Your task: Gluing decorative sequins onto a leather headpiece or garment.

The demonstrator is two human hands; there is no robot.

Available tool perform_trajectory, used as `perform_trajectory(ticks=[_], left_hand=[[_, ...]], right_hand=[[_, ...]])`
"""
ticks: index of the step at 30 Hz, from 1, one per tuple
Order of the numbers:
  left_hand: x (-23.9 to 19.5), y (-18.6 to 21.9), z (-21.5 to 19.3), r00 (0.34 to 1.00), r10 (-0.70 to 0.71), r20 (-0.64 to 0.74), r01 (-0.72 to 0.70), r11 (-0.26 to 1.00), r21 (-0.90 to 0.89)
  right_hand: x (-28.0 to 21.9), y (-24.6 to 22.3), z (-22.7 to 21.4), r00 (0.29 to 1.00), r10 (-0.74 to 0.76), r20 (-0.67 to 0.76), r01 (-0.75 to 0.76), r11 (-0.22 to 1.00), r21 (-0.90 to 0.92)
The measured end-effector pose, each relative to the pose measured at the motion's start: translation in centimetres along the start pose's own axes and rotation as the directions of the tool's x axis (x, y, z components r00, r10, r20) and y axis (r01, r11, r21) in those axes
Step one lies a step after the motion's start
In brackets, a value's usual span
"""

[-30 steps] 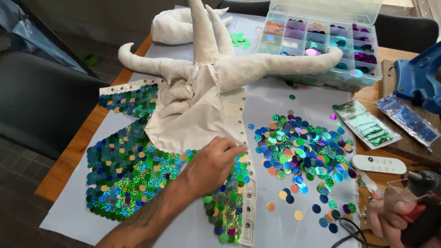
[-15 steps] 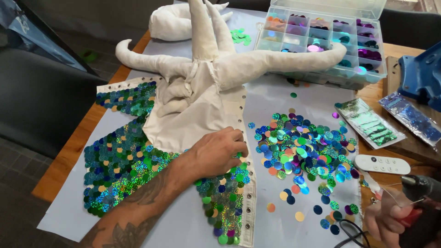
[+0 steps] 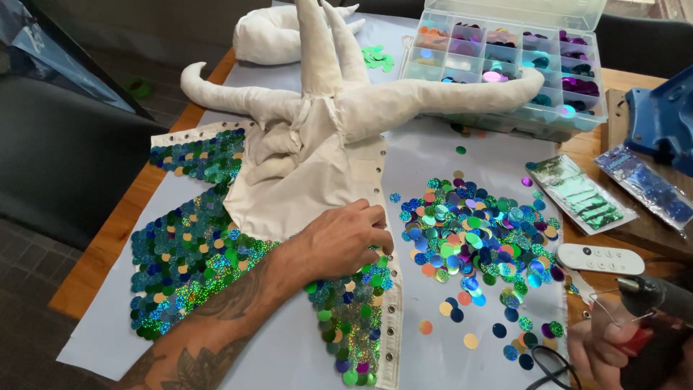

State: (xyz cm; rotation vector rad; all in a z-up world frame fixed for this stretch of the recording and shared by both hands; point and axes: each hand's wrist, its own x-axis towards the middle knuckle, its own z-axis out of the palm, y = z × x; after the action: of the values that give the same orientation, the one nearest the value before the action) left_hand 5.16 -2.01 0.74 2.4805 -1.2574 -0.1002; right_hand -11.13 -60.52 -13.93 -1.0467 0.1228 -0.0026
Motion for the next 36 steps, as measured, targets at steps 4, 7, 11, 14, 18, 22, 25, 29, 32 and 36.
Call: perform_trajectory(ticks=[4,7,11,14,18,22,25,29,32,36], left_hand=[[-0.2,-0.2,0.2,0.999,-0.042,0.003,0.042,0.999,-0.022],[-0.2,0.0,0.2,0.999,-0.033,-0.007,0.033,0.999,-0.020],[-0.1,-0.1,0.3,1.000,-0.007,-0.006,0.007,1.000,-0.004],[-0.1,0.0,0.1,1.000,-0.001,-0.015,0.000,1.000,-0.015],[-0.2,0.1,-0.1,1.000,-0.006,-0.023,0.006,1.000,-0.012],[-0.4,0.4,-0.1,0.997,-0.016,-0.073,0.013,0.999,-0.036],[-0.8,0.6,0.1,0.990,-0.012,-0.141,0.004,0.999,-0.054],[-1.3,1.0,1.0,0.956,-0.040,-0.291,0.013,0.995,-0.094],[-1.5,0.8,2.0,0.933,-0.066,-0.355,0.035,0.995,-0.095],[-1.2,0.9,1.2,0.949,-0.066,-0.307,0.042,0.996,-0.082]], right_hand=[[-1.0,3.5,10.7,0.994,-0.061,-0.086,0.061,0.998,-0.003],[-1.9,3.3,14.6,0.992,-0.072,-0.104,0.069,0.997,-0.037],[-2.1,2.7,15.5,0.998,-0.057,0.032,0.057,0.998,-0.003],[-2.1,2.5,16.5,0.997,-0.067,0.026,0.067,0.998,0.017],[-1.8,1.9,17.9,0.996,-0.033,0.079,0.032,0.999,0.015],[-1.5,1.1,22.2,0.966,0.070,-0.250,-0.061,0.997,0.044],[-0.6,2.4,22.0,0.986,0.091,-0.141,-0.085,0.995,0.047],[-0.2,3.7,26.9,0.994,0.068,-0.084,-0.100,0.877,-0.471],[0.8,3.2,32.0,0.989,0.130,-0.069,-0.147,0.857,-0.495],[2.5,3.3,37.8,0.995,0.061,-0.073,-0.095,0.711,-0.697]])
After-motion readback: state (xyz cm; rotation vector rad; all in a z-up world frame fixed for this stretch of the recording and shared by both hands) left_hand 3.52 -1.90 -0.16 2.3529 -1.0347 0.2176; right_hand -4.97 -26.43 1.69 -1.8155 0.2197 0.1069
